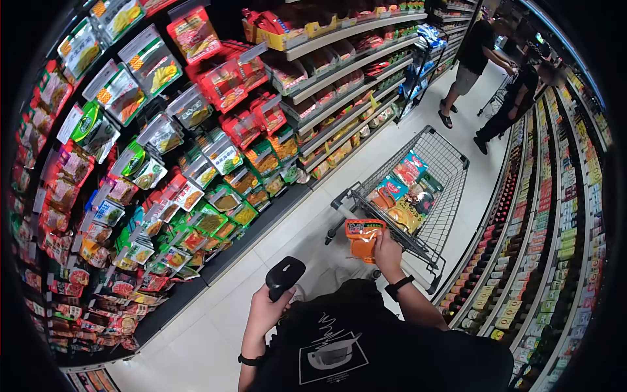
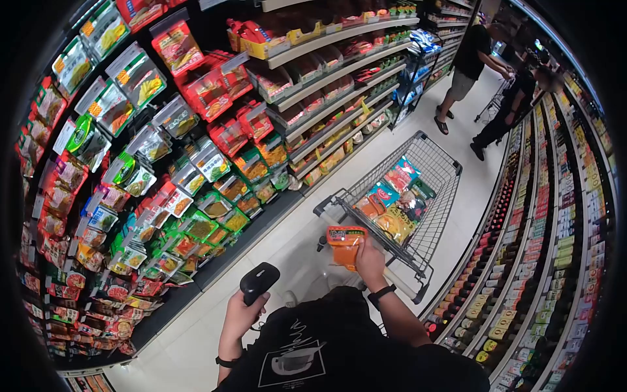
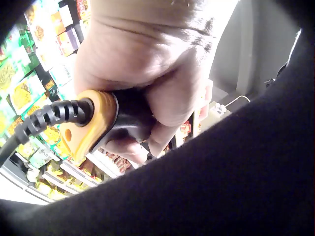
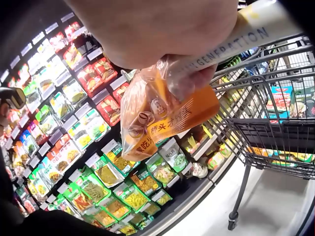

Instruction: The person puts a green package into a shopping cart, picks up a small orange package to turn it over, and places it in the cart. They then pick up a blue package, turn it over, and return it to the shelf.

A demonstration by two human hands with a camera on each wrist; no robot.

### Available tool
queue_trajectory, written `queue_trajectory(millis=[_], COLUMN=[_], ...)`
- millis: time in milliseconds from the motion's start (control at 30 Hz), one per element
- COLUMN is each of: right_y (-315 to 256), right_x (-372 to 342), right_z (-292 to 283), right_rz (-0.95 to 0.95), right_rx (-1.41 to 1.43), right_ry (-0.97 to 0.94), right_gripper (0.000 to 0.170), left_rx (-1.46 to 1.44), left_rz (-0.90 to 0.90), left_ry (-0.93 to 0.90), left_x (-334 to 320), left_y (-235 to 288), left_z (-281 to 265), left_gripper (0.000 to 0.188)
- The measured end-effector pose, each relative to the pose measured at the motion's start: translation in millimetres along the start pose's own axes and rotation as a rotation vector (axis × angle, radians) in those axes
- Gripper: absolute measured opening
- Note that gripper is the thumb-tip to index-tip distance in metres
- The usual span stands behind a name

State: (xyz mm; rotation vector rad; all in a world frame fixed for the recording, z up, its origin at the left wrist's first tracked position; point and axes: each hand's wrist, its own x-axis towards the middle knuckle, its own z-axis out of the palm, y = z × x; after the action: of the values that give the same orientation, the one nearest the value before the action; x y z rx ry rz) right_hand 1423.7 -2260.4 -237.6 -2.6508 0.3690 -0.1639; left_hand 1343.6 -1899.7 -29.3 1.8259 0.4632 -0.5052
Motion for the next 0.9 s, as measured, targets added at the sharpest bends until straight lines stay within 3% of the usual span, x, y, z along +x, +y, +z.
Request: queue_trajectory(millis=[333,900], right_y=[0,2], right_x=[18,18], right_z=[-11,-12], right_rz=[0.026,0.053], right_rx=[0.079,0.102], right_ry=[0.017,-0.005], right_gripper=[0.042,0.041], left_rx=[-0.071,-0.029], left_rz=[-0.060,0.003], left_ry=[0.033,-0.021], left_x=[-16,-13], left_y=[-8,-18], left_z=[16,8], left_gripper=[0.026,0.023])
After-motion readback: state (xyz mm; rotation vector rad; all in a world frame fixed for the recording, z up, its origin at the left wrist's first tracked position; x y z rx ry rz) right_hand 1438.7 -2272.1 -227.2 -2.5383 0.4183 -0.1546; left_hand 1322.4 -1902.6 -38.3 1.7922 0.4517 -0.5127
